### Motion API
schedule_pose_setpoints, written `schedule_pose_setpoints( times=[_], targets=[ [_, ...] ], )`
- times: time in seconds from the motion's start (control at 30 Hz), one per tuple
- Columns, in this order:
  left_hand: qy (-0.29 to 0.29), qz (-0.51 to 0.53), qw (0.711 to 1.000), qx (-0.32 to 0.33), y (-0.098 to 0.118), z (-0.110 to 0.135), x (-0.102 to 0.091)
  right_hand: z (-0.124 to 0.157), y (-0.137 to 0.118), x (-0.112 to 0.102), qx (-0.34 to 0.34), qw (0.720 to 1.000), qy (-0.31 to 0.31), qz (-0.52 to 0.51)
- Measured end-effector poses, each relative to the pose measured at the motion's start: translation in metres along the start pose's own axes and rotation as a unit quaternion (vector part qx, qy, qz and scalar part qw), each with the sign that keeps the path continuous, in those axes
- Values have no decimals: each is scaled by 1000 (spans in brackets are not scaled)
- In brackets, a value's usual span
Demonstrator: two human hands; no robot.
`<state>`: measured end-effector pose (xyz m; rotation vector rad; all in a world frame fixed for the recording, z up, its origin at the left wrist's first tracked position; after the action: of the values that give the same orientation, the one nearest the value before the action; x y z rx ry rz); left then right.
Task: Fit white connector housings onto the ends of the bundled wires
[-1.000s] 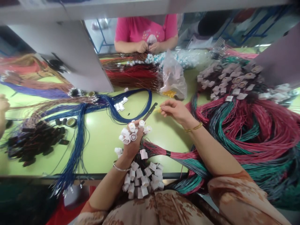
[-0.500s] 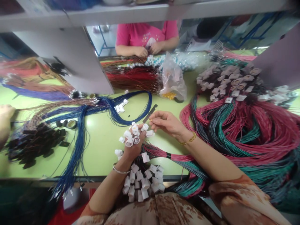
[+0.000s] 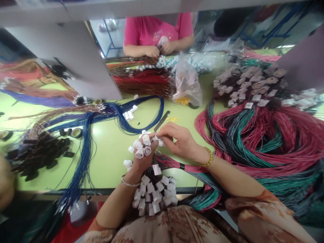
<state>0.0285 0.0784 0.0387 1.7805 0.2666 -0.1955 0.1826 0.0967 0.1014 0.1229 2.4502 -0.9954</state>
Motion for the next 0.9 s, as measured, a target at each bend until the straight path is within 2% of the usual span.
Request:
schedule_pose_setpoints(
  times=[0.17,0.3,0.4,0.5,0.57,0.63,0.7,0.77,0.83,0.9],
  targets=[
    [4,27,1000,-9,2,1,1,2,2,0,42,999,-3,33],
    [11,34,999,-15,-3,1,3,4,3,2,46,995,-26,80],
    [31,40,998,-25,-12,1,3,11,3,14,66,990,-48,116],
    [70,38,996,-45,-22,2,2,22,2,35,81,984,-66,144],
    [82,31,995,-49,-27,3,0,25,2,47,67,985,-59,150],
    [75,6,997,-37,-27,1,-1,24,7,50,69,990,-35,116],
    [56,-56,997,-14,-22,-2,-2,17,22,41,95,994,-21,59],
    [41,-134,990,14,-13,-5,-2,10,47,22,137,990,-19,32],
    [40,-178,982,41,-4,-7,-3,7,81,-5,202,977,-8,66],
    [41,-166,983,63,2,-6,-3,11,118,-34,293,945,0,148]
  ],
)
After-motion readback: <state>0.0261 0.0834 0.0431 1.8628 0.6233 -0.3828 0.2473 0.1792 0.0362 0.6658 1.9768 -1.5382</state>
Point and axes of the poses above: each hand's wrist, its own z-axis away from the middle knuckle, its own x-axis out of the palm, y = z × x, the point moved 5 cm from there along -z, towards the middle knuckle, and after that the axes turned 4 degrees about x, right-handed, at the moved point
